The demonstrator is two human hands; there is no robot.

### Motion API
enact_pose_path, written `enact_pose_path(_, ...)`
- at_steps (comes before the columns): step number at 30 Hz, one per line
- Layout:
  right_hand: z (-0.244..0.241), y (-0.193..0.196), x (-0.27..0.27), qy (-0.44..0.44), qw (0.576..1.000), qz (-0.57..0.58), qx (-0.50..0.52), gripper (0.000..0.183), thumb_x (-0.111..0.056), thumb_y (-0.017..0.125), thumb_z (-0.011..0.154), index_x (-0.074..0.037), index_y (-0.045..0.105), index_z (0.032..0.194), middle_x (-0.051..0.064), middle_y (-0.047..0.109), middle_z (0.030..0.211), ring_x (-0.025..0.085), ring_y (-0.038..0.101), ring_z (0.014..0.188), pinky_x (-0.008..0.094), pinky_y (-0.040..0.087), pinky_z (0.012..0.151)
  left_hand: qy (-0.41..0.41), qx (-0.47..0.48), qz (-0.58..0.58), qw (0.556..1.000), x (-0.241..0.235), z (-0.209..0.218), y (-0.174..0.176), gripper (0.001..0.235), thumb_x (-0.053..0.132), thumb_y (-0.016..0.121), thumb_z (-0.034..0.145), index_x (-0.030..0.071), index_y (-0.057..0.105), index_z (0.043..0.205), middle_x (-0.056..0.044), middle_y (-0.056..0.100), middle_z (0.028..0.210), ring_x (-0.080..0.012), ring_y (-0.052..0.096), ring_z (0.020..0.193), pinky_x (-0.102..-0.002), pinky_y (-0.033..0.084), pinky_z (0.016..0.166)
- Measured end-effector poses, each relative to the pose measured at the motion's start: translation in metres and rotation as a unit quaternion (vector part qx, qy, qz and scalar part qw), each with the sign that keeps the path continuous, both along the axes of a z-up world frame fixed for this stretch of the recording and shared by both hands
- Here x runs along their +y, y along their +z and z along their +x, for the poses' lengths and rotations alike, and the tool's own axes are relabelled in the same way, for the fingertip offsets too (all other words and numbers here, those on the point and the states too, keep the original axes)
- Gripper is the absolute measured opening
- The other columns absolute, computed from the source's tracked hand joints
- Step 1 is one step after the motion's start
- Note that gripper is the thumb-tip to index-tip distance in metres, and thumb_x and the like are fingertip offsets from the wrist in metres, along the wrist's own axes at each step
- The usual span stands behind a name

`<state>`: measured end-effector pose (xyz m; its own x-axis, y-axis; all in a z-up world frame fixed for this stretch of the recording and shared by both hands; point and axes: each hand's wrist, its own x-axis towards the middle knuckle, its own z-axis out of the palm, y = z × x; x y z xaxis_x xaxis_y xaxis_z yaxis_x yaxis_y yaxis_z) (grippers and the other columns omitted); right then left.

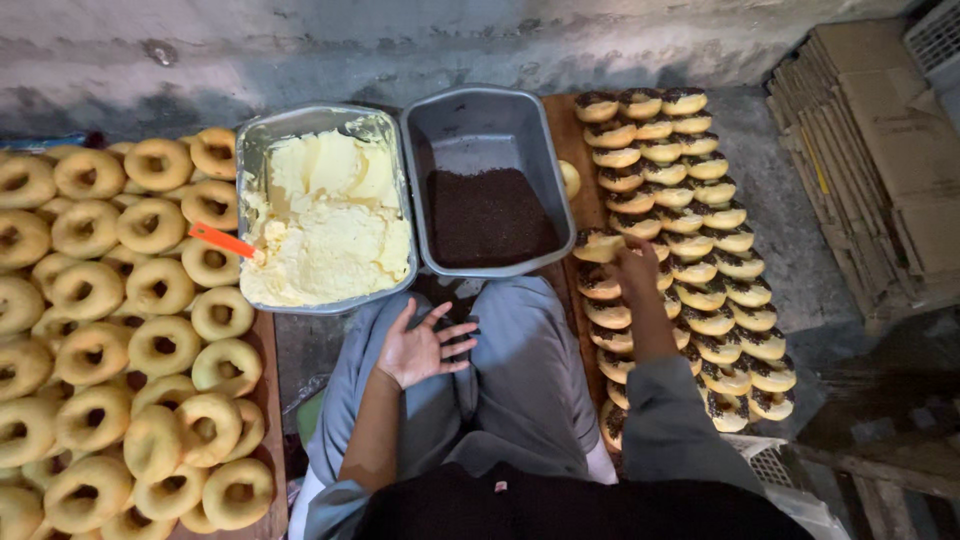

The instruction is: The person sits on the floor and repeatedly picks up plain donuts, dips them into a yellow cream, then into a dark granular topping, and places them on a wooden board. The process is repeated for multiple donuts throughout the clip.

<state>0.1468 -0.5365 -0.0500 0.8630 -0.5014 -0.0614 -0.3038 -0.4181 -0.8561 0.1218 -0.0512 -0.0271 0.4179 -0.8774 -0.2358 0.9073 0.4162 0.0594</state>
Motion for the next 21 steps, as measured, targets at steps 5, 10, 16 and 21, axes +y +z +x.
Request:
enact_pose_path(5, 0.011, 0.010, 0.010, -0.035, 0.954, -0.272, 0.119, 0.044, -0.030, 0.082, 0.085, -0.002, 0.073, 0.116, 0.021, 0.074, 0.107, 0.034, 0.070, 0.097, 0.044, 0.055, 0.089, 0.006, -0.008, 0.021, 1.000, 0.000, -0.005, 0.001, 0.070, 0.076, 0.041, 0.094, 0.026, 0.046, 0.143, -0.028, 0.038, 0.158, -0.0455, 0.042, 0.140, -0.065, 0.039, 0.106)
enact_pose_path(10, -0.038, 0.057, 0.037, -0.079, 0.952, -0.215, 0.204, 0.070, -0.045, 0.079, 0.083, -0.013, 0.059, 0.142, 0.025, 0.060, 0.133, 0.043, 0.060, 0.121, 0.058, 0.050, 0.100, -0.004, -0.007, -0.002, 1.000, 0.002, 0.000, 0.000, 0.069, 0.075, 0.041, 0.095, 0.026, 0.046, 0.143, -0.028, 0.038, 0.158, -0.0454, 0.041, 0.141, -0.065, 0.039, 0.106)
enact_pose_path(16, -0.063, 0.065, 0.092, -0.064, 0.928, -0.264, 0.254, 0.112, -0.051, 0.089, 0.066, -0.035, 0.027, 0.159, 0.023, 0.027, 0.157, 0.047, 0.025, 0.140, 0.077, 0.018, 0.104, -0.010, -0.002, 0.002, 1.000, 0.002, 0.000, -0.004, 0.070, 0.075, 0.041, 0.095, 0.025, 0.048, 0.143, -0.028, 0.038, 0.158, -0.0460, 0.041, 0.141, -0.065, 0.039, 0.106)
enact_pose_path(21, -0.057, 0.062, 0.103, -0.073, 0.916, -0.292, 0.266, 0.105, -0.059, 0.080, 0.072, -0.032, 0.028, 0.159, 0.020, 0.040, 0.151, 0.043, 0.032, 0.139, 0.077, 0.019, 0.105, -0.012, -0.004, 0.001, 1.000, 0.001, -0.005, -0.002, 0.069, 0.075, 0.041, 0.095, 0.026, 0.047, 0.143, -0.028, 0.038, 0.158, -0.0457, 0.041, 0.142, -0.065, 0.039, 0.107)
